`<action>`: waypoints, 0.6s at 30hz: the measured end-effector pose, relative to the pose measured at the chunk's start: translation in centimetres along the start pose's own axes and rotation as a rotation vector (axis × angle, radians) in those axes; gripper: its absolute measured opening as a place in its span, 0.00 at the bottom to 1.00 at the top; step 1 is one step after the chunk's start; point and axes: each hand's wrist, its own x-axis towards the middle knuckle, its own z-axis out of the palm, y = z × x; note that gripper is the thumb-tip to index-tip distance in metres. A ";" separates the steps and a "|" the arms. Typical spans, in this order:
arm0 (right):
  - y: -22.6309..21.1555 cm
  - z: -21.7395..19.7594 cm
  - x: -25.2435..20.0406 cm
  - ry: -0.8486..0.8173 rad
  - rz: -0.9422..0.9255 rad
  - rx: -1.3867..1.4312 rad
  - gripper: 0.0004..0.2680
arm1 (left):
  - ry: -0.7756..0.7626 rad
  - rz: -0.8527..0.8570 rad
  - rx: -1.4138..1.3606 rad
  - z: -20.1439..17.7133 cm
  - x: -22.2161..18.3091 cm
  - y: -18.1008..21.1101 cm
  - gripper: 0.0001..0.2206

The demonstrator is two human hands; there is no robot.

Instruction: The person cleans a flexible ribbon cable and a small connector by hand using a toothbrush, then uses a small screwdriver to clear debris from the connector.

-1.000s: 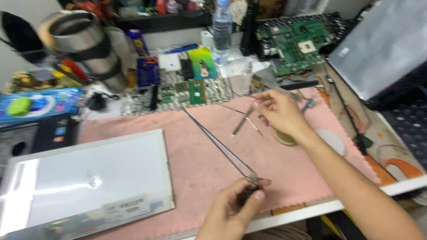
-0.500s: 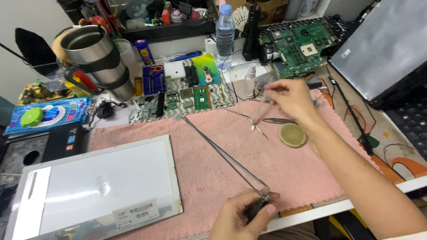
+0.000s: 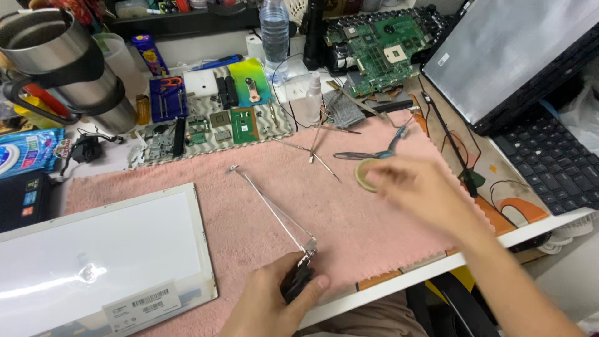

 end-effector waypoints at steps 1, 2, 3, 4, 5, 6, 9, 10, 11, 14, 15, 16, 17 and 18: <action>-1.1 0.8 -1.6 -0.123 0.112 0.078 0.14 | -0.057 0.033 -0.005 -0.3 -0.1 0.3 0.22; -2.3 1.6 -3.1 -0.245 0.225 0.157 0.17 | -0.113 0.067 -0.010 -0.6 -0.2 0.5 0.29; -1.8 2.9 -3.8 -0.251 0.227 0.160 0.17 | -0.114 0.061 -0.010 -0.5 -0.4 0.5 0.29; -1.4 4.3 -4.4 -0.297 0.181 0.263 0.19 | -0.173 0.101 -0.154 -0.5 -0.6 0.6 0.27; -1.0 5.5 -5.0 -0.341 0.134 0.367 0.22 | -0.232 0.141 -0.300 -0.5 -0.8 0.6 0.24; -1.8 6.1 -5.3 -0.347 0.136 0.370 0.22 | -0.231 0.134 -0.299 -0.6 -0.9 0.6 0.24; -3.1 7.9 -5.5 -0.375 0.195 0.454 0.19 | -0.294 0.255 -0.388 -0.8 -1.0 0.2 0.17; -2.8 8.5 -5.3 -0.388 0.230 0.563 0.19 | -0.322 0.272 -0.440 -0.7 -0.9 -0.2 0.20; -2.3 9.0 -5.2 -0.397 0.267 0.670 0.19 | -0.353 0.291 -0.494 -0.6 -0.7 -0.5 0.22; -1.7 8.4 -4.6 -0.383 0.239 0.589 0.17 | -0.307 0.170 -0.478 -1.2 -1.1 -0.1 0.31; -1.2 8.1 -4.4 -0.380 0.243 0.585 0.17 | -0.312 0.172 -0.482 -1.2 -1.0 -0.5 0.31; -0.6 7.8 -4.1 -0.356 0.205 0.646 0.17 | -0.259 0.162 -0.467 -1.1 -0.9 -0.8 0.28; -0.1 7.6 -3.9 -0.331 0.166 0.707 0.17 | -0.207 0.152 -0.452 -1.1 -0.7 -1.2 0.24; 0.0 7.1 -3.7 -0.327 0.169 0.703 0.17 | -0.212 0.154 -0.455 -0.9 -0.6 -1.9 0.24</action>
